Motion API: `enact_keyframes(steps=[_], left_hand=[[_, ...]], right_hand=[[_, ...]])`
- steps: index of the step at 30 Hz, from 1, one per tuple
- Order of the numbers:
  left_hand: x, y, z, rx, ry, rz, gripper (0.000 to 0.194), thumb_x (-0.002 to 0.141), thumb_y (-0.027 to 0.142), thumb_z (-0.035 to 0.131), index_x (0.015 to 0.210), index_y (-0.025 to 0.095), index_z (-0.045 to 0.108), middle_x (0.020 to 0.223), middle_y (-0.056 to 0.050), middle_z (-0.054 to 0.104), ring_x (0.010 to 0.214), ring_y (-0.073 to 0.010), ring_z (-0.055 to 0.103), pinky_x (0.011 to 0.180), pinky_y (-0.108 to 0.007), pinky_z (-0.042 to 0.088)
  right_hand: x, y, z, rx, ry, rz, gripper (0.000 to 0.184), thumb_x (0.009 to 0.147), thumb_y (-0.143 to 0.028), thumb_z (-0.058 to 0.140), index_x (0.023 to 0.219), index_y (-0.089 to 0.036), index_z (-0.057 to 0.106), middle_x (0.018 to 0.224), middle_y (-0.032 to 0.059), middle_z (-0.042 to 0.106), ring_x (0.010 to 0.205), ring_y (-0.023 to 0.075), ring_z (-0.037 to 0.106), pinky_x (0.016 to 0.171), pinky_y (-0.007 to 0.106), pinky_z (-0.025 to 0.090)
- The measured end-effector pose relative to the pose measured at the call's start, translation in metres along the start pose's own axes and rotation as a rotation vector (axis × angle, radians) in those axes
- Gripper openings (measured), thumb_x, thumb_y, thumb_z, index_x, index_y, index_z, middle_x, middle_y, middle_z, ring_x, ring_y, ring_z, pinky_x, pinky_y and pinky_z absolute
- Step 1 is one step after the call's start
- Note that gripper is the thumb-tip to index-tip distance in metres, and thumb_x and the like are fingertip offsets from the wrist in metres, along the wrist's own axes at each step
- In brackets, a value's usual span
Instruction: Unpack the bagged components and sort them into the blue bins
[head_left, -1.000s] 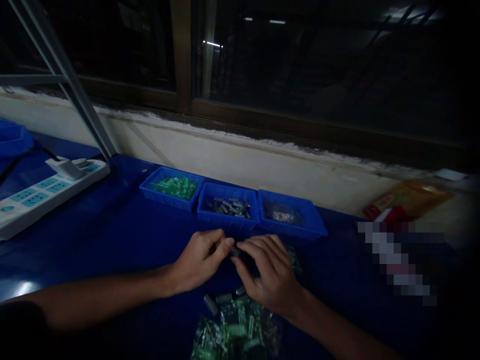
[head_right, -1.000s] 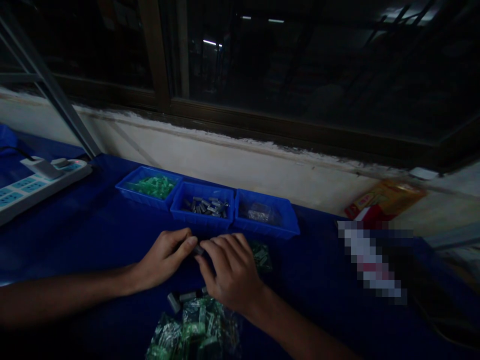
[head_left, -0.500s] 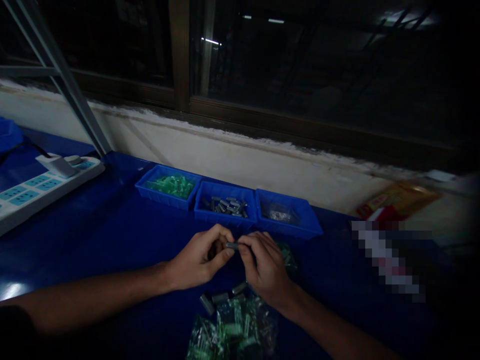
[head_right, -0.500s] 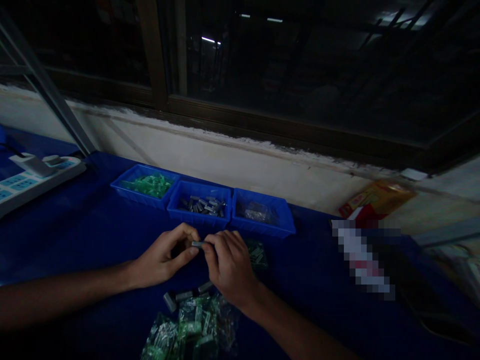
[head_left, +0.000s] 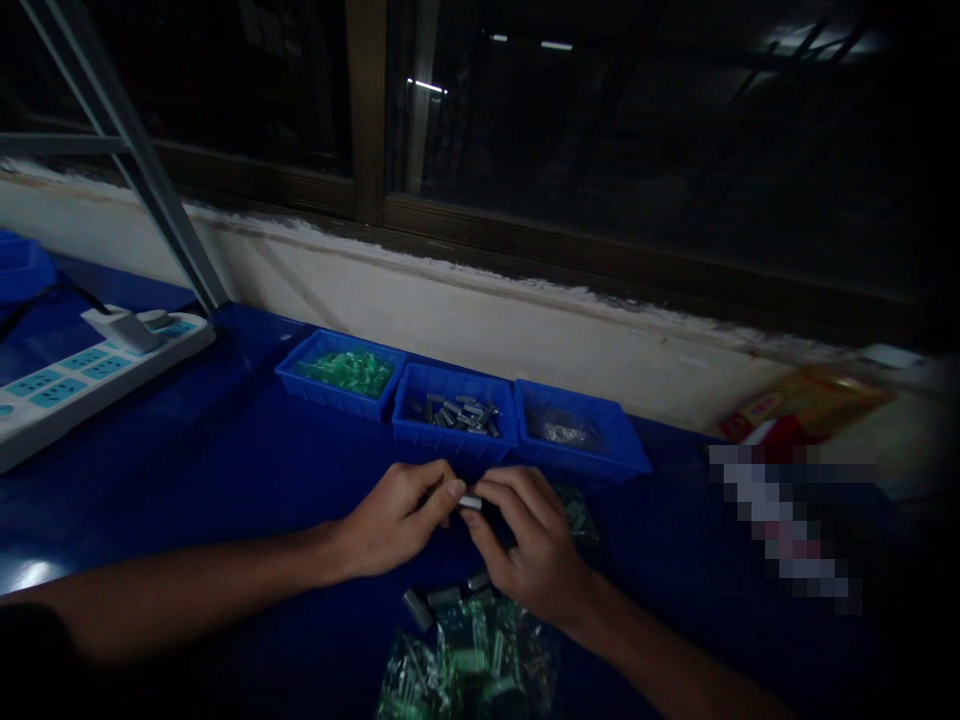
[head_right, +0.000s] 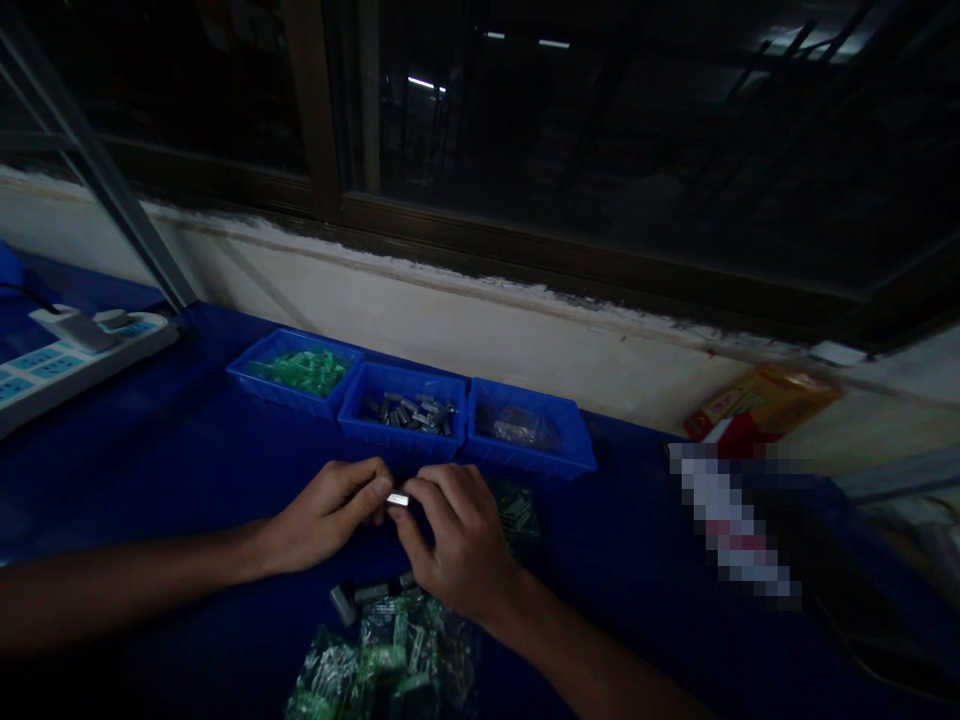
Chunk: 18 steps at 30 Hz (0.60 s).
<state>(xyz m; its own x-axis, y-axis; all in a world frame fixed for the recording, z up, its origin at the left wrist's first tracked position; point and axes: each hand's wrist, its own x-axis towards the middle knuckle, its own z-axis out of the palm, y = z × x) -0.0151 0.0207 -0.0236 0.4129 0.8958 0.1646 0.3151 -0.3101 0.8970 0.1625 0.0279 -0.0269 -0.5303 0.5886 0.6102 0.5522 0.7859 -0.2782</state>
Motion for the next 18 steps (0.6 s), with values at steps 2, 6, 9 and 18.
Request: enact_keyframes(steps=[2, 6, 9, 18], left_hand=[[0.0, -0.002, -0.002, 0.024, 0.018, 0.022, 0.025, 0.091, 0.033, 0.035, 0.084, 0.014, 0.05, 0.066, 0.002, 0.052, 0.06, -0.0089, 0.049, 0.056, -0.02, 0.038], [0.003, -0.008, -0.01, 0.187, 0.051, 0.108, 0.018, 0.087, 0.022, 0.04, 0.103, 0.016, 0.047, 0.076, 0.0, 0.053, 0.064, -0.0097, 0.051, 0.059, -0.022, 0.041], [0.006, -0.012, -0.017, 0.342, -0.049, 0.186, 0.027, 0.081, 0.011, 0.042, 0.107, 0.016, 0.049, 0.09, -0.003, 0.054, 0.075, -0.012, 0.054, 0.068, -0.025, 0.045], [0.01, -0.015, -0.038, 0.362, -0.465, 0.31, 0.03, 0.076, 0.006, 0.048, 0.103, 0.017, 0.055, 0.102, -0.006, 0.054, 0.087, -0.0146, 0.056, 0.077, -0.026, 0.048]], right_hand=[[0.003, 0.004, -0.001, -0.021, 0.044, 0.013, 0.007, 0.077, -0.016, 0.055, 0.084, -0.016, 0.057, 0.079, 0.0048, 0.058, 0.075, 0.0171, 0.053, 0.068, 0.034, 0.043], [0.014, 0.021, -0.003, -0.151, 0.17, 0.072, 0.008, 0.077, -0.021, 0.056, 0.082, -0.016, 0.06, 0.08, 0.0054, 0.058, 0.077, 0.0179, 0.053, 0.07, 0.035, 0.043], [0.021, 0.032, -0.004, -0.284, 0.17, 0.122, 0.013, 0.078, -0.025, 0.057, 0.084, -0.015, 0.061, 0.081, 0.0066, 0.058, 0.08, 0.0192, 0.053, 0.073, 0.036, 0.043], [0.025, 0.032, -0.009, -0.375, 0.05, 0.171, 0.027, 0.082, -0.034, 0.053, 0.099, -0.013, 0.059, 0.09, 0.0104, 0.058, 0.088, 0.0224, 0.049, 0.078, 0.039, 0.044]])
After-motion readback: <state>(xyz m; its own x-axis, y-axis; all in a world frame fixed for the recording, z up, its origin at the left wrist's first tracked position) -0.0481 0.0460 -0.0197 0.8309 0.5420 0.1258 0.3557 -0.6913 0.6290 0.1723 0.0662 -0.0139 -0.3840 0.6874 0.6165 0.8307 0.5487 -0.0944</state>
